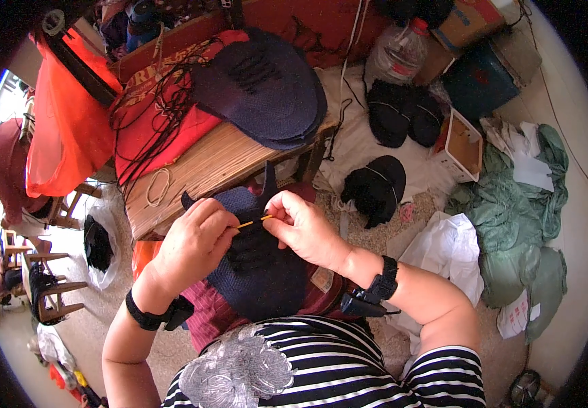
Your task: The recorder uses a yellow lacing tool to thread laces through the eyelets of a black shoe upper.
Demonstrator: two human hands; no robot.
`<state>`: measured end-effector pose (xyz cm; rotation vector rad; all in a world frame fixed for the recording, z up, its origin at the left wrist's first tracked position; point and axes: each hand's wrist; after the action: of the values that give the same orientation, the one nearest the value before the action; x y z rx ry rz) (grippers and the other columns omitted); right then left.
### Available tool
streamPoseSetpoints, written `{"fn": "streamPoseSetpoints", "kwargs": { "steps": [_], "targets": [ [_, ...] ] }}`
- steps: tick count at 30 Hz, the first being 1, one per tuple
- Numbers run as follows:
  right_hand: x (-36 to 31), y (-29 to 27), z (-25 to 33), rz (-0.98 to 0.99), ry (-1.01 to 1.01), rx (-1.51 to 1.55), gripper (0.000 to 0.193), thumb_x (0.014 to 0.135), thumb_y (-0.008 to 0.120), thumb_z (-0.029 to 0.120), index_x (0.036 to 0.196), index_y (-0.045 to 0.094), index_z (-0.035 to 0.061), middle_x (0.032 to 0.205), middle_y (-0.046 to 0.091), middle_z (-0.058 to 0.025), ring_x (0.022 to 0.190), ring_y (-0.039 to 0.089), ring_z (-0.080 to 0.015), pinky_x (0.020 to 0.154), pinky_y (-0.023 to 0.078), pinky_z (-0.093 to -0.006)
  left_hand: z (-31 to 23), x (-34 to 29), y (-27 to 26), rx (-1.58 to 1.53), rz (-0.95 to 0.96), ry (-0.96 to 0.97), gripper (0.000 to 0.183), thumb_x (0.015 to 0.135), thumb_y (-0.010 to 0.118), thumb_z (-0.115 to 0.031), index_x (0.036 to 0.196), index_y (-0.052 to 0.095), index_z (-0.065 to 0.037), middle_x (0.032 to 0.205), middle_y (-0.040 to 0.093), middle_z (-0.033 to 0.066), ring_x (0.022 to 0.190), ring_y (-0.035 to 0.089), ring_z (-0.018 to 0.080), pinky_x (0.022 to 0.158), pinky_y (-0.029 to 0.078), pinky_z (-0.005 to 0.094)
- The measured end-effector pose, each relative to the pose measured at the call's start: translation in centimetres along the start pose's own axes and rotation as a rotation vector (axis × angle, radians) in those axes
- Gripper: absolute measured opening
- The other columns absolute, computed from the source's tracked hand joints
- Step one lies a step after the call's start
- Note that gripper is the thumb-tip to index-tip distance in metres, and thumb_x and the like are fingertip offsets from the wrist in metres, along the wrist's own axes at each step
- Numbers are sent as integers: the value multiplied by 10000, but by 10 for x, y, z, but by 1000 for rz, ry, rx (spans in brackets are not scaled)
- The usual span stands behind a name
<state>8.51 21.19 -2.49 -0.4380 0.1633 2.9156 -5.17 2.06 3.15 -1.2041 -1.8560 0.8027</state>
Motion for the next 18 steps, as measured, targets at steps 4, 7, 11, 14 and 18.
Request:
{"fn": "streamPoseSetpoints", "kwargs": {
  "steps": [4, 7, 11, 14, 18],
  "targets": [
    [2, 1, 2, 28, -76, -51, 152, 1007, 659, 117, 1109, 579, 37, 904, 630, 0, 719, 585, -51, 593, 518, -237, -2, -1, 7, 71, 64, -111, 163, 877, 719, -110, 832, 580, -38, 787, 556, 130, 751, 611, 358, 682, 516, 448],
    [4, 4, -2, 48, -92, -69, 144, 1015, 647, 125, 1107, 588, 31, 879, 628, -3, 704, 584, -52, 582, 518, -241, 11, -2, 8, 9, 123, -14, 206, 878, 719, -112, 792, 552, -28, 740, 537, 142, 710, 596, 367, 655, 502, 454],
    [2, 6, 5, 31, -112, -148, 122, 1035, 606, 146, 1074, 612, 30, 803, 616, 6, 648, 577, -56, 554, 513, -245, 25, -6, 4, -159, 165, 134, 222, 872, 717, -89, 771, 537, -8, 747, 542, 152, 705, 588, 371, 638, 489, 460],
    [3, 9, 2, 3, -148, -165, 130, 1043, 586, 163, 1052, 620, 38, 764, 603, 15, 613, 569, -58, 530, 502, -249, 27, -11, 4, -207, 177, 139, 217, 868, 716, -76, 773, 534, -4, 751, 544, 152, 704, 584, 376, 636, 484, 463],
    [2, 12, -1, -2, -165, -177, 127, 1043, 585, 163, 1053, 621, 42, 755, 602, 13, 607, 569, -60, 516, 495, -251, 26, -21, 3, -194, 183, 153, 209, 866, 713, -66, 776, 533, -8, 751, 542, 148, 706, 582, 374, 640, 482, 467]
  ]
}}
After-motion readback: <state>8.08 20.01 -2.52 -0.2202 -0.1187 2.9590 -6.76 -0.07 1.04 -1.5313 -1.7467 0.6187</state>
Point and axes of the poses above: each hand's wrist, its own x-axis towards the middle knuckle, its own y-axis out of the palm, z = x × y
